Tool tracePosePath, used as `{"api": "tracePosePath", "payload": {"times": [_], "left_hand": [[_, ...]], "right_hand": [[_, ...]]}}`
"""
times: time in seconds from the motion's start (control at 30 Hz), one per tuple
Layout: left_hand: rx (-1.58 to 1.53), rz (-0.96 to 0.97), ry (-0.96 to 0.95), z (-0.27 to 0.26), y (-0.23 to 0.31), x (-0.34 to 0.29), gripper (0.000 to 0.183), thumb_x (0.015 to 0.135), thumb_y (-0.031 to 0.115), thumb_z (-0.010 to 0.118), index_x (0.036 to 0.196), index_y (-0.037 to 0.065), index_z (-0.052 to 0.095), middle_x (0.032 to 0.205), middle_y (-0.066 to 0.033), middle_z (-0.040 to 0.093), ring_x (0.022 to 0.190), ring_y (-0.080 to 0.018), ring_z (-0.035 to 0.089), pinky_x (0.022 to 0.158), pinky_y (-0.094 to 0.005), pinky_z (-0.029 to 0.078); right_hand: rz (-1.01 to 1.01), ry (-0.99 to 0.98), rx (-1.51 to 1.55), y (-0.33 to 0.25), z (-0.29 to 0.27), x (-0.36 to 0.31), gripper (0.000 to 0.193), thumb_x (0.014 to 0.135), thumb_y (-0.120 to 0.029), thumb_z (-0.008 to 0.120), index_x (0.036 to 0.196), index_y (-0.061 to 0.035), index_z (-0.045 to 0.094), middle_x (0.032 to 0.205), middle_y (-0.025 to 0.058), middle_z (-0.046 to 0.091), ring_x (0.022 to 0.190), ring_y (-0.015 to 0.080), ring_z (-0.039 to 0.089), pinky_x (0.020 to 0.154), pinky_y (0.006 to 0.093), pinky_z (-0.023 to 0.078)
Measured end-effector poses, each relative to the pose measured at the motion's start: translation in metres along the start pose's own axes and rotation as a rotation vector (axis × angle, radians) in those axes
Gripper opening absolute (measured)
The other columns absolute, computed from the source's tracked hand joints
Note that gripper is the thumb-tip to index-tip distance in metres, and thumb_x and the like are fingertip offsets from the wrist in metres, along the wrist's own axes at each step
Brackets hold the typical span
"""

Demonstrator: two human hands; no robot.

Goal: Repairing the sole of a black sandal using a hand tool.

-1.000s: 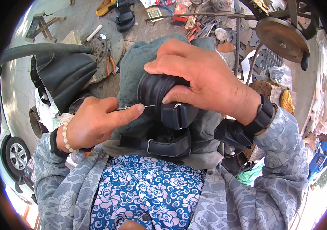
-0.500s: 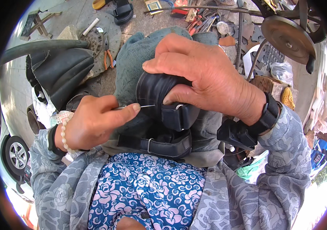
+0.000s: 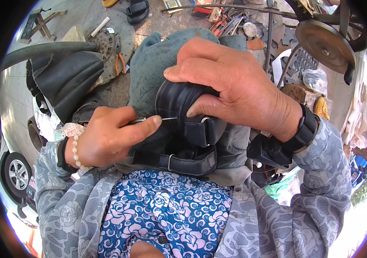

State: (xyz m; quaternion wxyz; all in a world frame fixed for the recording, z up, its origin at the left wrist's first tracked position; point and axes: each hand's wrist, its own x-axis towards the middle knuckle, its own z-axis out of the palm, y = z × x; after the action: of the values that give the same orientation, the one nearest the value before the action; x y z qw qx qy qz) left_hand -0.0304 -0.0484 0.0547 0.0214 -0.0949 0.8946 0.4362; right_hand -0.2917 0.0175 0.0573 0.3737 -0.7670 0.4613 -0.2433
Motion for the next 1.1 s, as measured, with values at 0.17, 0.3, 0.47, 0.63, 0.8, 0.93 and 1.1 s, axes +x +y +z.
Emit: {"api": "tracePosePath", "payload": {"times": [0.17, 0.3, 0.47, 0.63, 0.8, 0.93, 1.1], "left_hand": [[-0.598, 0.038, 0.240, 0.035, -0.022, 0.002, 0.042, 0.069, -0.007, 0.061, 0.109, 0.005, 0.065, 0.067, -0.0114, 0.054, 0.053, -0.0269, 0.056, 0.047, -0.0350, 0.043], [-0.349, 0.065, 0.151, 0.016, -0.013, 0.001, 0.046, 0.068, -0.007, 0.061, 0.112, 0.006, 0.063, 0.064, -0.0099, 0.051, 0.051, -0.0279, 0.054, 0.046, -0.0354, 0.042], [-0.327, 0.040, 0.199, 0.019, -0.013, 0.000, 0.043, 0.069, -0.009, 0.061, 0.109, 0.007, 0.066, 0.064, -0.0100, 0.052, 0.052, -0.0271, 0.054, 0.047, -0.0311, 0.040], [-0.611, -0.062, 0.098, 0.015, -0.018, 0.004, 0.036, 0.074, -0.008, 0.059, 0.107, 0.005, 0.065, 0.069, -0.0114, 0.056, 0.056, -0.0277, 0.057, 0.051, -0.0323, 0.044], [0.153, 0.046, 0.013, 0.013, -0.008, 0.000, 0.028, 0.079, -0.006, 0.058, 0.104, 0.004, 0.065, 0.076, -0.0144, 0.062, 0.061, -0.0252, 0.062, 0.055, -0.0296, 0.047], [-0.844, -0.115, 0.123, 0.026, -0.026, 0.006, 0.036, 0.071, -0.007, 0.061, 0.106, 0.004, 0.066, 0.064, -0.0096, 0.052, 0.051, -0.0252, 0.053, 0.047, -0.0325, 0.041], [0.099, 0.091, 0.171, 0.016, -0.009, 0.000, 0.036, 0.072, 0.005, 0.059, 0.107, 0.013, 0.065, 0.060, -0.0072, 0.048, 0.049, -0.0249, 0.054, 0.042, -0.0371, 0.043]], "right_hand": [[0.007, -0.021, 0.018, -0.001, -0.001, 0.002, 0.060, 0.056, -0.016, 0.080, 0.112, -0.0060, 0.061, 0.104, 0.0107, 0.056, 0.096, 0.0276, 0.057, 0.082, 0.0347, 0.048], [0.014, -0.012, 0.034, 0.000, 0.000, 0.002, 0.059, 0.057, -0.014, 0.080, 0.112, -0.0059, 0.061, 0.103, 0.0108, 0.056, 0.096, 0.0280, 0.057, 0.082, 0.0348, 0.048], [0.021, -0.026, 0.015, -0.001, -0.002, 0.004, 0.058, 0.057, -0.015, 0.080, 0.111, -0.0057, 0.061, 0.103, 0.0112, 0.056, 0.095, 0.0282, 0.058, 0.081, 0.0344, 0.048], [0.026, -0.014, 0.016, -0.001, -0.002, 0.002, 0.056, 0.058, -0.016, 0.081, 0.110, -0.0051, 0.062, 0.103, 0.0118, 0.057, 0.094, 0.0280, 0.058, 0.080, 0.0345, 0.048], [0.014, -0.010, 0.018, 0.001, -0.001, 0.002, 0.057, 0.058, -0.017, 0.081, 0.109, -0.0042, 0.062, 0.103, 0.0123, 0.057, 0.092, 0.0289, 0.059, 0.079, 0.0347, 0.048], [0.017, -0.015, 0.013, 0.001, 0.000, 0.003, 0.057, 0.058, -0.017, 0.081, 0.109, -0.0043, 0.062, 0.102, 0.0123, 0.057, 0.092, 0.0290, 0.059, 0.079, 0.0345, 0.049], [0.021, 0.001, 0.003, 0.000, 0.000, 0.003, 0.055, 0.058, -0.019, 0.081, 0.108, -0.0044, 0.062, 0.102, 0.0120, 0.058, 0.093, 0.0291, 0.060, 0.079, 0.0344, 0.049]]}}
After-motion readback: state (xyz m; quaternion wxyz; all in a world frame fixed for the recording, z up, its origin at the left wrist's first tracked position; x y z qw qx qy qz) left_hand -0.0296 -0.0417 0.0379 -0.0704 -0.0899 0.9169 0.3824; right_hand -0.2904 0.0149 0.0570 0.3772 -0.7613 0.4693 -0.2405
